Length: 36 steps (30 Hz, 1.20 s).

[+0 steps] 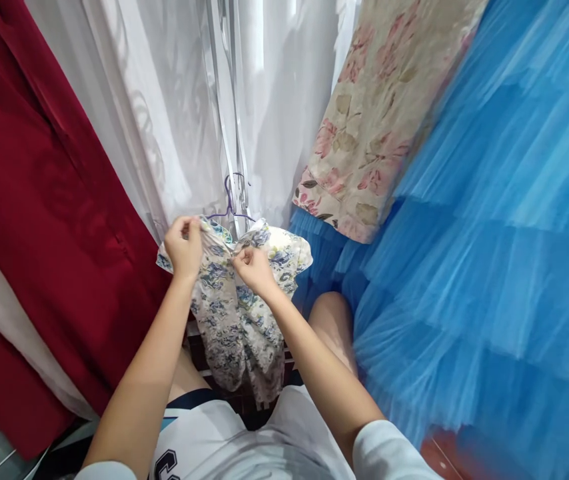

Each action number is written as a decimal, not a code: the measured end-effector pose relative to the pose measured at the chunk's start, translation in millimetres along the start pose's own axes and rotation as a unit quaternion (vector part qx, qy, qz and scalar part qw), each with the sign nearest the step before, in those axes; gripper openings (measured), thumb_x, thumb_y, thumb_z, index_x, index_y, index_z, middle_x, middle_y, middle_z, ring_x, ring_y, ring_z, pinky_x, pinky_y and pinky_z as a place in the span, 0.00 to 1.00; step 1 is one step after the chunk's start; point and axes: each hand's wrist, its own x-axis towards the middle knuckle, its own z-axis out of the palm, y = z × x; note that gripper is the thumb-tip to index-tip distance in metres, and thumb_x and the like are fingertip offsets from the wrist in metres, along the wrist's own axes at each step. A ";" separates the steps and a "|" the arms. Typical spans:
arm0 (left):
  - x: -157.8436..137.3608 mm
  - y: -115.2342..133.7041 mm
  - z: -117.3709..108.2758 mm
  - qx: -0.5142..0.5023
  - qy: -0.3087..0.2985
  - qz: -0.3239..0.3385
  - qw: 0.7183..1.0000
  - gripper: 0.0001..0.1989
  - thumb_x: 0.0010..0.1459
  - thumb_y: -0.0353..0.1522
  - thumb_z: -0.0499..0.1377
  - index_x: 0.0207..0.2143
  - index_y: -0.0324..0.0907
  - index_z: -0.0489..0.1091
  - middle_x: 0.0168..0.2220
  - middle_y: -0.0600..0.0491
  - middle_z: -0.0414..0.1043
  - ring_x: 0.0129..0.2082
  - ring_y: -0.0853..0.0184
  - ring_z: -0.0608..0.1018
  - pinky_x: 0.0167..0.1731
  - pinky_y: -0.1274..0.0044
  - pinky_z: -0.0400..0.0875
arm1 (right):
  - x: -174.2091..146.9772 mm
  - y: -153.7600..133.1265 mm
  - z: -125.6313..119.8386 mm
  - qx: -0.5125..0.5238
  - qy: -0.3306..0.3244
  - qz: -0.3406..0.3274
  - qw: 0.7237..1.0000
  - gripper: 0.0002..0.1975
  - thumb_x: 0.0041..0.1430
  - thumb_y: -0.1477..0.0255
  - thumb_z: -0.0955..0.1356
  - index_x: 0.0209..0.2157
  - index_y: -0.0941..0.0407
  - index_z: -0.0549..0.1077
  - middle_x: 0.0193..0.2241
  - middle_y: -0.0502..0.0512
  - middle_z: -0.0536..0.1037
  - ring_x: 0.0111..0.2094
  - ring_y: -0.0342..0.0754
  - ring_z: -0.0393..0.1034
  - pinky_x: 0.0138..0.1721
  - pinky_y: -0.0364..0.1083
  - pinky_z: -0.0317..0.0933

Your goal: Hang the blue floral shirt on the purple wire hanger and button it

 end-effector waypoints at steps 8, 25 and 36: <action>1.8 -105.1 -37.9 -0.119 0.191 -0.343 0.912 0.10 0.60 0.32 0.56 0.25 0.38 0.65 0.25 0.57 0.65 0.27 0.72 0.70 0.32 0.78 0.66 | -42.5 -6.5 -7.7 0.099 -0.047 0.045 0.993 0.08 0.46 0.72 0.66 0.19 0.55 0.62 0.12 0.42 0.60 0.15 0.38 0.52 0.19 0.40 0.44; -156.5 49.7 -22.0 -0.349 -0.123 -0.343 0.863 0.11 0.58 0.39 0.62 0.36 0.39 0.74 0.35 0.48 0.79 0.39 0.62 0.81 0.41 0.73 0.74 | -113.3 66.3 -61.3 0.131 -0.089 0.079 0.984 0.13 0.55 0.60 0.68 0.25 0.55 0.76 0.24 0.53 0.76 0.27 0.49 0.69 0.31 0.47 0.62; -165.3 86.5 -5.1 -0.226 -0.207 -0.239 0.922 0.13 0.59 0.37 0.62 0.44 0.41 0.74 0.33 0.50 0.76 0.32 0.66 0.79 0.34 0.76 0.74 | -113.8 18.7 -83.7 0.129 -0.230 -0.008 0.964 0.13 0.60 0.62 0.67 0.35 0.58 0.73 0.29 0.50 0.71 0.31 0.45 0.61 0.33 0.43 0.57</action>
